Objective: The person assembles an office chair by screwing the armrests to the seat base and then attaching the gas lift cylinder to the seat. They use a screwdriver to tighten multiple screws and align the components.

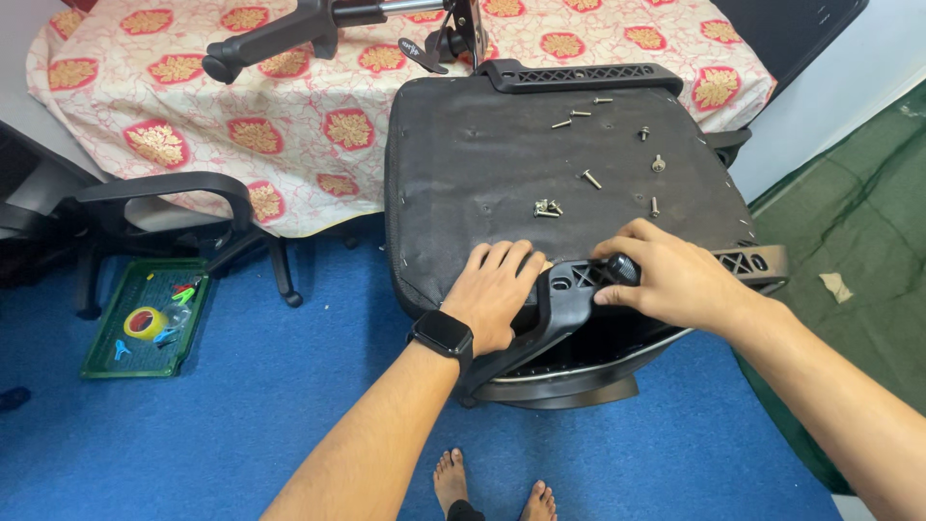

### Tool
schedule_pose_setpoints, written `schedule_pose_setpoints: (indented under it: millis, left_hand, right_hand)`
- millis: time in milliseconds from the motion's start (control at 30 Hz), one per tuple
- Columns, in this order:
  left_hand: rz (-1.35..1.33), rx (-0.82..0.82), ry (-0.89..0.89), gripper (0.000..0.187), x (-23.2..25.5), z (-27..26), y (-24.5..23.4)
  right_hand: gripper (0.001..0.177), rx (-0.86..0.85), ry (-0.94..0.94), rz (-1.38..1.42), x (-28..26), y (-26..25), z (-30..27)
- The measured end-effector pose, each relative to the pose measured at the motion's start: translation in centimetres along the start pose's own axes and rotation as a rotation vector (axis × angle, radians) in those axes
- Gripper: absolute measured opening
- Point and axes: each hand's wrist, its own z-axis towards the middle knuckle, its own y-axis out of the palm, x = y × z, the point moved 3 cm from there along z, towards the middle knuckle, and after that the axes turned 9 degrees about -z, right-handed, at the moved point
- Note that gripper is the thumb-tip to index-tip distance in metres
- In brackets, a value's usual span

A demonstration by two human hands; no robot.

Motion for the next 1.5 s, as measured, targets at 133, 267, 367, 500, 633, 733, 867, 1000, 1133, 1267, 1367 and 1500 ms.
schedule_pose_setpoints:
  millis: [133, 267, 367, 500, 633, 733, 867, 1000, 1133, 1267, 1367, 1500]
  left_hand:
    - [-0.166, 0.105, -0.072, 0.084, -1.6, -0.8, -0.1]
    - [-0.185, 0.371, -0.407, 0.061, -4.2, -1.5, -0.3]
    - [-0.094, 0.509, -0.793, 0.067, -6.6, -2.2, -0.7]
    - [-0.272, 0.512, -1.314, 0.088, -9.3, -2.4, -0.4]
    - [-0.667, 0.451, -1.436, 0.102, -10.6, -3.4, -0.7]
    - [-0.888, 0.4, -1.411, 0.085, -10.4, -4.0, -1.2]
    - [-0.942, 0.408, -1.375, 0.076, -10.1, -3.9, -1.4]
    - [-0.93, 0.423, -1.376, 0.082, -10.0, -3.6, -0.9]
    - [-1.013, 0.437, -1.403, 0.093, -9.7, -3.8, -0.5]
    - [-1.037, 0.428, -1.435, 0.094, -8.8, -4.0, -0.3]
    - [-1.075, 0.399, -1.446, 0.091, -8.2, -4.2, -0.5]
    - [-1.054, 0.291, -1.423, 0.086, -7.4, -4.6, -1.1]
  right_hand:
    - [0.062, -0.033, 0.083, -0.01, -0.1, 1.3, 0.0]
    - [0.062, -0.028, 0.101, -0.028, 0.1, 1.4, 0.3]
    - [0.062, -0.031, 0.113, -0.038, 0.2, 1.4, 0.4]
    - [0.063, -0.039, 0.138, -0.051, 0.1, 1.6, 0.4]
    - [0.057, -0.01, 0.125, -0.06, 0.0, 1.3, 0.3]
    - [0.057, 0.007, 0.14, -0.057, -0.2, 1.2, 0.3]
    - [0.057, 0.007, 0.202, -0.066, -0.2, 1.0, 0.3]
    - [0.058, 0.049, 0.187, -0.091, 0.1, 0.9, 0.4]
    - [0.056, 0.062, 0.197, -0.091, 0.7, 0.9, 0.3]
    - [0.056, 0.054, 0.214, -0.085, 1.6, 0.7, 0.2]
    - [0.057, 0.007, 0.233, -0.092, 2.2, 0.6, 0.4]
    - [0.059, -0.018, 0.166, -0.051, 2.9, 0.8, 0.6]
